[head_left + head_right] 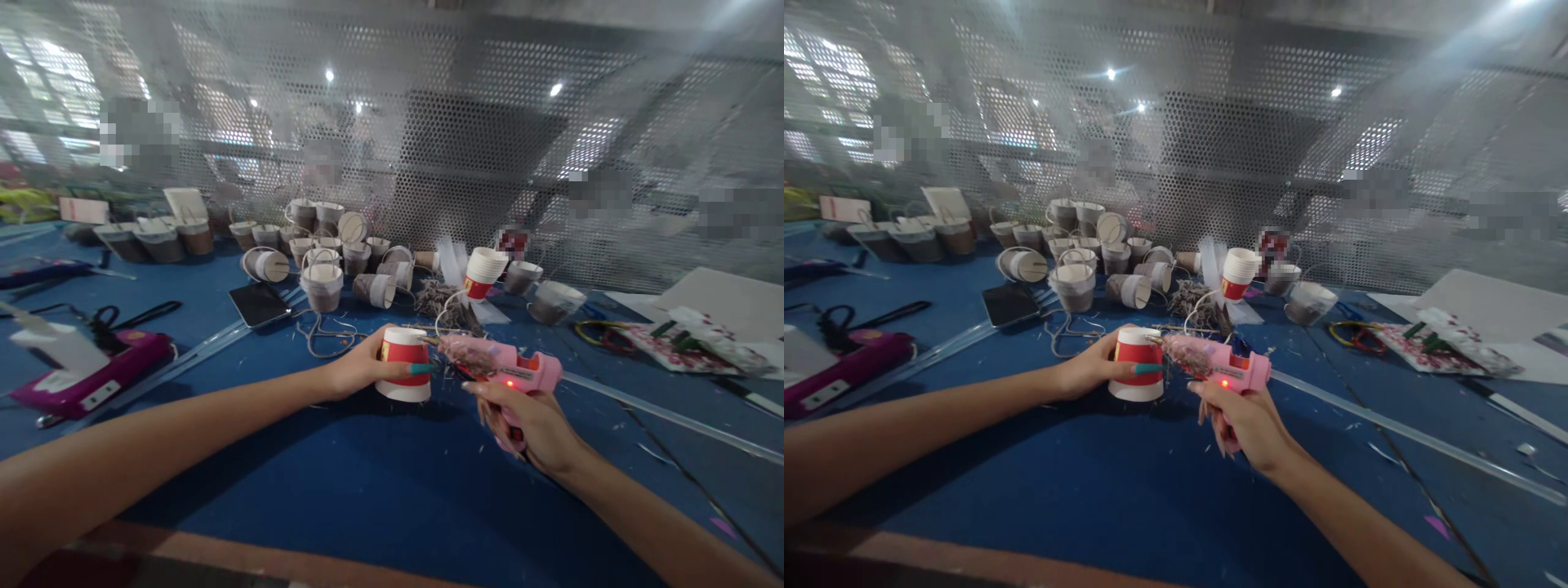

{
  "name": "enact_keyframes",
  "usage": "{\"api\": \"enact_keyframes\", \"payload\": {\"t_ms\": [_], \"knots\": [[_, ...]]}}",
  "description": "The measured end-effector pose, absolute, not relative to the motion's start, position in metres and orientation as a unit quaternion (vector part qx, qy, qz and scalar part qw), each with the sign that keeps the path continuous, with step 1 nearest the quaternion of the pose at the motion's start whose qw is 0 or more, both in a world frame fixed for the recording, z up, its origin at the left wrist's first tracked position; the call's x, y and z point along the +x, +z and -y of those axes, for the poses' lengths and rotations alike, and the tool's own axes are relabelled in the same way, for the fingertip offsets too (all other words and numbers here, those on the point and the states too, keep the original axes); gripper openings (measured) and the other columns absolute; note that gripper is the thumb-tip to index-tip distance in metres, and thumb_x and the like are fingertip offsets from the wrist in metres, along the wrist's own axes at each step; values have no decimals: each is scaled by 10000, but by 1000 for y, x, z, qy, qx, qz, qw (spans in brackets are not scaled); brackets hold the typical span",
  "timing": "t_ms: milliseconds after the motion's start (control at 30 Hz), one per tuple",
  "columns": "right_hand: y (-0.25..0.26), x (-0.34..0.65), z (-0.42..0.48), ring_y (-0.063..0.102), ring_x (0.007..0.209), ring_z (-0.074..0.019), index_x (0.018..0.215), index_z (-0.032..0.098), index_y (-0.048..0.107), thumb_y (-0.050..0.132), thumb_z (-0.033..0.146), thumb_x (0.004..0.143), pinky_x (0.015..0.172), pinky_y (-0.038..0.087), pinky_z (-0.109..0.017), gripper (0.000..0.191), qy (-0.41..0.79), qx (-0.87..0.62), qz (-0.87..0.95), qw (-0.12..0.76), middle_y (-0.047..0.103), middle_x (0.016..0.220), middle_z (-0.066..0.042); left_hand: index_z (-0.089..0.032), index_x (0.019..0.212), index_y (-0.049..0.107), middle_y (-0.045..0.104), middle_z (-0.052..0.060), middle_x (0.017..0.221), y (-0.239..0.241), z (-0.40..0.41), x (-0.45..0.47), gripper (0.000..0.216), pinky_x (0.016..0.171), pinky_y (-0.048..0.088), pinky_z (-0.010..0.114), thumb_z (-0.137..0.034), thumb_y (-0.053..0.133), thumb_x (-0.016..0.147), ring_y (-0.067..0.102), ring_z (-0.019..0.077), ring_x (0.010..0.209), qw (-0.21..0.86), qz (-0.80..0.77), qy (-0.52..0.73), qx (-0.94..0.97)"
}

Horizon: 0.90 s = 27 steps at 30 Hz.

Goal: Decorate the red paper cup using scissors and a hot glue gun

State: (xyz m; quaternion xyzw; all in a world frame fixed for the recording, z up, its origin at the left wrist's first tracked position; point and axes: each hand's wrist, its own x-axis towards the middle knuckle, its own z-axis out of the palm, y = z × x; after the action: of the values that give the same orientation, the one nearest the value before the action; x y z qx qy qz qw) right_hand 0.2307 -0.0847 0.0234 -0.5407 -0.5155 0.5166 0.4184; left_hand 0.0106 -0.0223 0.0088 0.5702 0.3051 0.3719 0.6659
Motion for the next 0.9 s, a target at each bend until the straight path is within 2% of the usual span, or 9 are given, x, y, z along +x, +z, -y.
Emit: {"api": "enact_keyframes", "payload": {"t_ms": [433, 633, 900], "knots": [[21, 233, 84, 393, 317, -93, 336, 210, 427, 656, 470, 677, 318, 264, -230, 486, 521, -534, 517, 420, 386, 284, 13, -193, 1001, 520, 637, 13, 902, 8, 21, 10, 500, 855, 437, 392, -298, 804, 603, 618, 189, 856, 668, -305, 374, 566], [22, 232, 84, 366, 294, -85, 353, 204, 456, 658, 459, 669, 313, 250, -234, 453, 522, -539, 514, 416, 369, 278, 25, -186, 999, 516, 639, 21, 909, 9, 22, 10, 521, 848, 447, 387, -298, 812, 585, 616, 187, 850, 670, -312, 375, 559], [24, 230, 85, 361, 286, -84, 321, 212, 412, 651, 449, 674, 326, 265, -238, 488, 516, -538, 519, 418, 375, 262, 17, -190, 1000, 521, 640, 18, 900, 8, 22, 11, 527, 853, 442, 393, -310, 814, 579, 617, 195, 858, 670, -312, 376, 558]]}}
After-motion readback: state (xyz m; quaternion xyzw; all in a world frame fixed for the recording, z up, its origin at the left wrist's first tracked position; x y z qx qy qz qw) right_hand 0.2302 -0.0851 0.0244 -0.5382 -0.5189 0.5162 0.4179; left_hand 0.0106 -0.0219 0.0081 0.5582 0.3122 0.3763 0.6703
